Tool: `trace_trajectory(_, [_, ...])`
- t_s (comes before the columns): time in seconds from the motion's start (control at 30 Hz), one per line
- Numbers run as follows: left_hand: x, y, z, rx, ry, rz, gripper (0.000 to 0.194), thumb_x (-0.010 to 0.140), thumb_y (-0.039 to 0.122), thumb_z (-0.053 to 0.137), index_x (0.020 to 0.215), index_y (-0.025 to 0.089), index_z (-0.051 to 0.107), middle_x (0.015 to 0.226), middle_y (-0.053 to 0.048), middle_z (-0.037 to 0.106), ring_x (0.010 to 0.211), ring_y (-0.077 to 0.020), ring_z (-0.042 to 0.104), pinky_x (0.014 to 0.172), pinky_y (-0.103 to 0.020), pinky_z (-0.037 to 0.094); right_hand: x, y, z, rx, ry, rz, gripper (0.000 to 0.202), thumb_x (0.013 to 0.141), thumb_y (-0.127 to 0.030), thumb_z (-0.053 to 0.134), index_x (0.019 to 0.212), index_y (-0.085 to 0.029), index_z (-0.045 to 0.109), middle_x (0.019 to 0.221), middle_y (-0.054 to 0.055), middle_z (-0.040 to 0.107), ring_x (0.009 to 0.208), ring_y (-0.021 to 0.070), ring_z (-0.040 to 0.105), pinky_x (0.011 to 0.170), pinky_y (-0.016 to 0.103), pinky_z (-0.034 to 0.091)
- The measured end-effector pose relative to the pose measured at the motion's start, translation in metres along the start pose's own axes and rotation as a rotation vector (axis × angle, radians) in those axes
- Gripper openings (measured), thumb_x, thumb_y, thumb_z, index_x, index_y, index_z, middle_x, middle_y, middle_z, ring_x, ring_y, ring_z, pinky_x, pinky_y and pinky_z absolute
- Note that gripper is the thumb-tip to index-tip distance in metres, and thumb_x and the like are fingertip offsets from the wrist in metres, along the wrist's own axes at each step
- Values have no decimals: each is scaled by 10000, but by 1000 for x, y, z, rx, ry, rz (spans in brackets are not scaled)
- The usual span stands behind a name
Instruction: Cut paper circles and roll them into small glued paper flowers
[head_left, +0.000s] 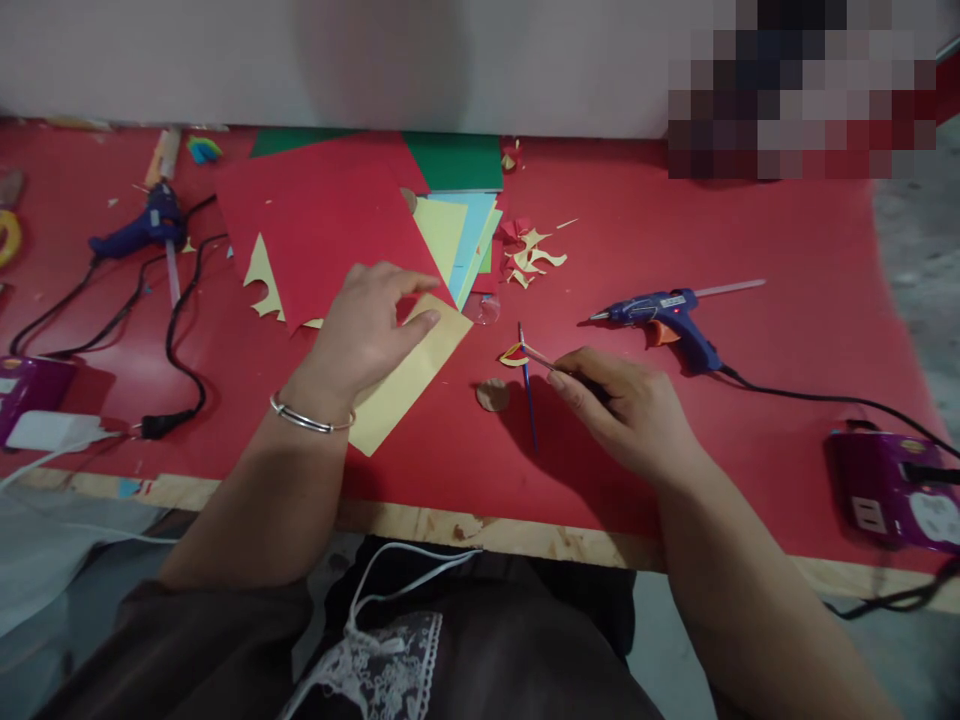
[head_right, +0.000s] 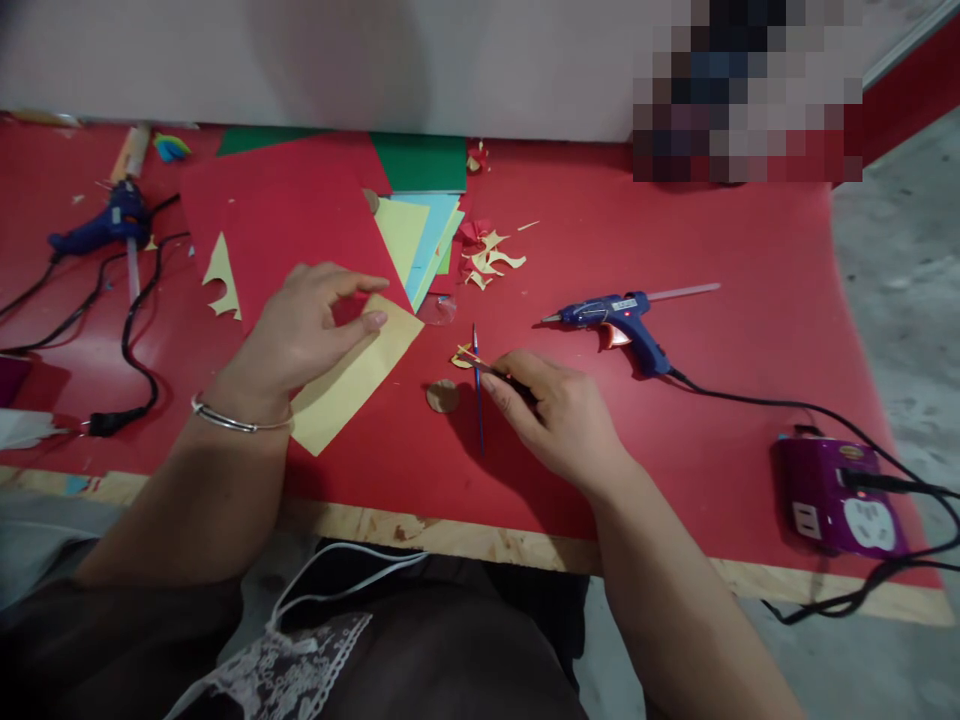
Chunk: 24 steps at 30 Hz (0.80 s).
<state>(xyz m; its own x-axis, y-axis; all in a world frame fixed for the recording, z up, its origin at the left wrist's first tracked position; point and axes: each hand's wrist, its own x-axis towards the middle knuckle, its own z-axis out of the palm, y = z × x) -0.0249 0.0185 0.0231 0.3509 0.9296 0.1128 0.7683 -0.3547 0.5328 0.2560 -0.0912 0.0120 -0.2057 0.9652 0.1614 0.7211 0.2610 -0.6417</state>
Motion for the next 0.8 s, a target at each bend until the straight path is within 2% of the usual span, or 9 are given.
trace_trajectory(0.07, [-5, 13, 7, 15, 122, 79, 291, 958, 322, 696, 1213, 218, 786, 1164, -103, 720, 1127, -284, 620, 1042, -438, 476, 0, 0, 0, 4, -14, 3, 293, 1078, -450, 522, 965, -233, 683, 812, 37, 725, 661, 168, 625, 622, 294, 443])
trace_trajectory(0.1, [-9, 22, 11, -52, 116, 101, 293, 983, 331, 673, 1229, 220, 786, 1170, -104, 728, 1132, -275, 633, 1029, -418, 491, 0, -1, 1, 4, -22, 2, 293, 1078, -451, 520, 968, -234, 684, 813, 39, 724, 668, 172, 628, 630, 296, 447])
trace_trajectory(0.17, [-15, 37, 18, -301, -40, 107, 279, 1026, 399, 637, 1171, 219, 793, 1121, -84, 760, 1020, -215, 687, 881, -315, 542, -1, 0, 2, -2, -27, -3, 301, 1082, -454, 511, 969, -233, 681, 807, 40, 715, 670, 174, 624, 638, 297, 452])
trace_trajectory(0.27, [-19, 51, 27, -581, -256, 14, 320, 1018, 476, 656, 987, 181, 774, 909, -60, 774, 794, -154, 721, 711, -240, 543, -1, 0, 3, -20, -53, -11, 312, 1087, -455, 501, 957, -231, 675, 791, 34, 694, 650, 166, 606, 628, 291, 444])
trace_trajectory(0.4, [-17, 49, 38, -837, -451, -88, 365, 992, 487, 681, 858, 148, 700, 726, -63, 740, 654, -161, 734, 669, -267, 588, -1, 0, 5, -25, -98, -26, 305, 1081, -444, 506, 946, -225, 671, 804, 40, 700, 663, 171, 620, 626, 293, 443])
trace_trajectory(0.5, [-14, 41, 44, -882, -500, -84, 298, 973, 401, 703, 829, 140, 691, 744, -83, 754, 652, -154, 733, 674, -276, 604, -2, 1, 5, -27, -138, -34, 296, 1084, -429, 500, 953, -222, 665, 830, 43, 702, 684, 174, 625, 634, 294, 438])
trace_trajectory(0.6, [-12, 38, 46, -866, -472, -89, 258, 973, 342, 693, 807, 145, 681, 723, -62, 739, 628, -120, 704, 650, -238, 578, -2, 3, 7, -52, -159, -37, 287, 1073, -455, 528, 972, -220, 659, 857, 43, 707, 682, 173, 613, 634, 291, 420])
trace_trajectory(0.7, [-11, 38, 42, -779, -307, -125, 261, 962, 350, 708, 786, 159, 682, 706, -30, 711, 573, -76, 619, 564, -187, 494, -3, 8, 9, -126, -112, -19, 270, 1057, -449, 547, 965, -223, 661, 850, 44, 711, 682, 182, 613, 619, 292, 394])
trace_trajectory(0.8, [-10, 39, 39, -767, -157, -179, 276, 951, 390, 717, 785, 172, 688, 752, -32, 719, 585, -77, 599, 522, -181, 451, -4, 19, 7, -256, -48, 35, 256, 1045, -436, 552, 968, -224, 674, 878, 59, 721, 717, 202, 637, 592, 295, 352])
